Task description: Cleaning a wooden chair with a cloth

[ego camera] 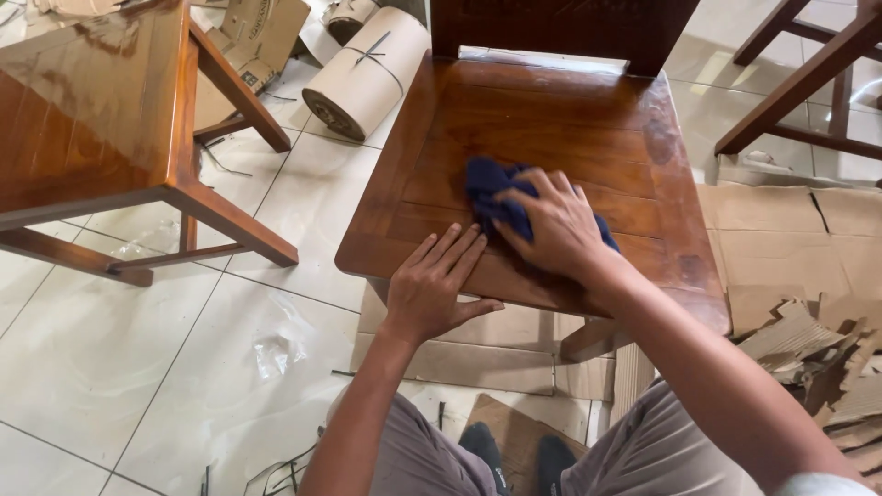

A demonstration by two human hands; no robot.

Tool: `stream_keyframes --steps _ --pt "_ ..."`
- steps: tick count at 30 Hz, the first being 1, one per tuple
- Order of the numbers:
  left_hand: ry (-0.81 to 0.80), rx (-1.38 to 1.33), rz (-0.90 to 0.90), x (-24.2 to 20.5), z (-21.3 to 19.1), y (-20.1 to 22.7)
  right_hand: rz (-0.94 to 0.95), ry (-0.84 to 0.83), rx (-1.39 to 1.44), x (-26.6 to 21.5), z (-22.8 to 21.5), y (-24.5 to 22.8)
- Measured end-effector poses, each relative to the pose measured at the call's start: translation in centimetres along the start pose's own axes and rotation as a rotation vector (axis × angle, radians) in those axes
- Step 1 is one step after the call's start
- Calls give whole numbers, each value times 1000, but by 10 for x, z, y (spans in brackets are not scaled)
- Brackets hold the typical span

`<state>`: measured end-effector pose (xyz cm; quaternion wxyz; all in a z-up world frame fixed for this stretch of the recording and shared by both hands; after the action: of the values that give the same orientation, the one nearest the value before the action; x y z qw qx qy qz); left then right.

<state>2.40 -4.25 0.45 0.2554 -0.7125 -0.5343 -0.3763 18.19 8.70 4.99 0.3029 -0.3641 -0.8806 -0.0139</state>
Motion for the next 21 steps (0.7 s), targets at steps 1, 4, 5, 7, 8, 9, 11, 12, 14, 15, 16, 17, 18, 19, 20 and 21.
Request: stream_keyframes --steps 1,4,5,7,8,9,11,12,14,15,16,17,18,19,20,21 --pt "-3 -2 -3 -1 0 -1 1 -4 1 11 10 2" --pt "7 26 7 -2 0 0 112 16 -97 32 28 13" --pt "16 18 7 -3 1 0 130 22 -91 32 32 14" --pt "23 8 4 -3 -1 1 148 24 -86 26 26 10" --pt "31 4 -6 -2 -3 2 119 17 -68 19 17 4" --pt "38 -1 -17 -1 -6 2 90 10 -50 13 9 -2" --pt "45 -9 -20 -1 -6 0 24 11 -24 -8 -9 -5" --pt "44 -23 -29 -2 -6 1 -37 1 4 -21 -17 -8" --pt "43 -13 -28 -1 -5 0 -48 7 24 -37 -36 -5" --pt "39 -2 -28 -2 -4 0 -59 12 46 -45 -45 -4" --pt "39 2 -33 -1 -5 0 -64 9 48 -42 -39 12" --pt "35 -3 -35 0 -6 1 -54 56 2 -39 -34 29" --pt "29 -11 -33 1 -6 1 -39 104 -44 -36 -29 46" --pt "27 -10 -34 0 -7 1 -39 103 -42 -26 -27 51" --pt "20 -8 -37 1 -6 1 26 86 -95 -15 -24 60" --pt "12 -7 -39 2 -6 0 92 70 -149 -4 -22 69"
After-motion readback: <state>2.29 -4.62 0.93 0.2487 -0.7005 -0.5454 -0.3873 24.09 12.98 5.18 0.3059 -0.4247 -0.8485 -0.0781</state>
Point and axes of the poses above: each hand's wrist, its own x-axis towards the middle knuckle, its own z-axis out of the palm, y = z × x, the point moved 4 cm from there along x, towards the middle knuckle, and after that the axes turned 15 degrees about y, right-handed, at the moved point
